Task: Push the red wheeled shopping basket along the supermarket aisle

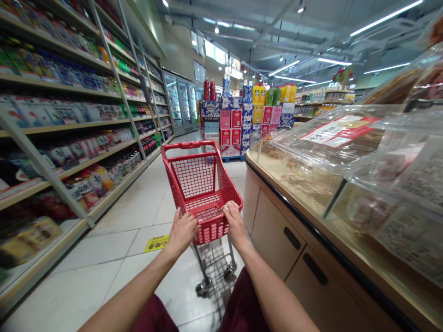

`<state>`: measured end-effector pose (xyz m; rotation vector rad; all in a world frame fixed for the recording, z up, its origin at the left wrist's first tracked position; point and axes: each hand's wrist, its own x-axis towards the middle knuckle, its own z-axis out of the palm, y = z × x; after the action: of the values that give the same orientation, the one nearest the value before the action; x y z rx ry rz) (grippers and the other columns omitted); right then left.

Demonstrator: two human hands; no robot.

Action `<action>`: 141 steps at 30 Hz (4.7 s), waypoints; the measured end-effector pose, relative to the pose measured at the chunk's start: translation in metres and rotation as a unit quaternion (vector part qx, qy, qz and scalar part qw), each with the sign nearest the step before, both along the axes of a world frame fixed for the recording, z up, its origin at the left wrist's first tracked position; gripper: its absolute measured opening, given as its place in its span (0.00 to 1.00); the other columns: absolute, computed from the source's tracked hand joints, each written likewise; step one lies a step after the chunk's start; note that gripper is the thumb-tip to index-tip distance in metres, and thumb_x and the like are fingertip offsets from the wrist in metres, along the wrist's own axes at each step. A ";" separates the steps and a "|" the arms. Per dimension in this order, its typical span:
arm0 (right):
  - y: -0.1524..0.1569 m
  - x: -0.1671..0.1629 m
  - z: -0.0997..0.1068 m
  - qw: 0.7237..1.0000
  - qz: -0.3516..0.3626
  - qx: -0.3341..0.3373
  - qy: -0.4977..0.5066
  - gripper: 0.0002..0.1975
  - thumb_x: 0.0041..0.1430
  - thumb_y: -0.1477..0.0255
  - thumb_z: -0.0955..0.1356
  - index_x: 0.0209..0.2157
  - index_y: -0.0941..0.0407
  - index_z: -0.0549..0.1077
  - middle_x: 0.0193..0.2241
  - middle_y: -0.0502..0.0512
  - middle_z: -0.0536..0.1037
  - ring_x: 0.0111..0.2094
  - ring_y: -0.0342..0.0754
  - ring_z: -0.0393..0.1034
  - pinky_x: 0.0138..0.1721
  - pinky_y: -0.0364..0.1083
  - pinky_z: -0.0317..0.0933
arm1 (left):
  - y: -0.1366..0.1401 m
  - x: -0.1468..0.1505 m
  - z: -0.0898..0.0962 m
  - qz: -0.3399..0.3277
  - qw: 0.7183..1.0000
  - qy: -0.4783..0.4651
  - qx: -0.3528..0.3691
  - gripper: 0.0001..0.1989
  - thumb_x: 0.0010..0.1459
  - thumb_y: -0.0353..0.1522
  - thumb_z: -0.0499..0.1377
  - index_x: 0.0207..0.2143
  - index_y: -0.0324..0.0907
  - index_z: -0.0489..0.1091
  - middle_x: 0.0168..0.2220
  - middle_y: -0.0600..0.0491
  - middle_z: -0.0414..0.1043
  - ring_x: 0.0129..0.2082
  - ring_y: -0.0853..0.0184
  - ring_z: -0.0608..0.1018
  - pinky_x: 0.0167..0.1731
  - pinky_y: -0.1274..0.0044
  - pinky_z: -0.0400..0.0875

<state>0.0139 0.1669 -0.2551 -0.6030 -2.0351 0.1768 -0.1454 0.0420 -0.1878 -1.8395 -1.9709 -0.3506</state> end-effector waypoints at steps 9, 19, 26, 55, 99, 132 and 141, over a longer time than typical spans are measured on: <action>0.040 0.050 0.023 0.986 -0.100 -0.131 0.013 0.22 0.47 0.83 0.58 0.41 0.56 0.73 0.48 0.55 0.69 0.54 0.49 0.57 0.56 0.53 0.50 | 0.017 0.028 0.004 -0.046 0.999 -0.018 -0.003 0.20 0.54 0.29 0.45 0.50 0.41 0.61 0.52 0.47 0.63 0.53 0.62 0.62 0.55 0.58 0.45; -0.027 0.058 0.019 0.986 -0.104 -0.120 0.048 0.25 0.49 0.83 0.56 0.47 0.57 0.69 0.52 0.55 0.65 0.56 0.48 0.53 0.56 0.54 0.49 | 0.004 -0.032 0.016 0.077 0.996 0.044 -0.026 0.29 0.50 0.26 0.44 0.56 0.40 0.51 0.59 0.47 0.49 0.60 0.58 0.47 0.55 0.56 0.40; -0.041 0.002 0.031 0.997 -0.054 -0.043 0.040 0.28 0.48 0.86 0.55 0.51 0.57 0.65 0.53 0.56 0.63 0.58 0.47 0.48 0.57 0.54 0.48 | -0.005 -0.010 0.011 0.089 0.996 0.017 -0.001 0.28 0.49 0.28 0.47 0.55 0.38 0.53 0.59 0.46 0.51 0.60 0.56 0.48 0.55 0.56 0.40; -0.002 -0.010 0.049 0.992 -0.093 -0.077 0.021 0.26 0.49 0.87 0.55 0.48 0.56 0.68 0.52 0.55 0.65 0.58 0.46 0.47 0.58 0.55 0.43 | -0.026 -0.005 0.019 0.096 0.995 0.022 0.023 0.29 0.48 0.28 0.46 0.55 0.32 0.53 0.58 0.45 0.51 0.60 0.60 0.49 0.57 0.57 0.34; 0.014 0.002 0.041 0.985 -0.081 -0.108 0.107 0.17 0.46 0.83 0.57 0.33 0.57 0.72 0.46 0.57 0.69 0.51 0.48 0.58 0.52 0.53 0.52 | -0.033 -0.010 0.026 0.121 0.991 -0.006 0.057 0.28 0.48 0.28 0.47 0.54 0.29 0.55 0.57 0.42 0.54 0.59 0.57 0.50 0.57 0.61 0.43; 0.035 -0.002 0.075 0.970 -0.095 -0.203 0.095 0.20 0.50 0.80 0.55 0.40 0.60 0.71 0.41 0.60 0.73 0.44 0.50 0.66 0.48 0.52 0.57 | -0.041 -0.014 0.030 0.105 0.993 0.011 0.058 0.27 0.48 0.26 0.45 0.54 0.34 0.55 0.57 0.46 0.54 0.59 0.60 0.53 0.55 0.55 0.40; 0.024 0.001 0.060 0.989 -0.059 -0.114 -0.075 0.17 0.51 0.78 0.59 0.43 0.55 0.69 0.53 0.59 0.63 0.55 0.52 0.53 0.53 0.61 0.43 | -0.043 -0.019 0.030 0.092 0.994 0.020 0.050 0.27 0.49 0.27 0.45 0.54 0.35 0.55 0.57 0.46 0.55 0.59 0.59 0.53 0.55 0.55 0.42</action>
<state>0.0147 0.1908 -0.1951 -0.9009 -2.1333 0.3058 -0.1646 -0.0005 -0.1580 -1.5780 -2.0365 -0.3465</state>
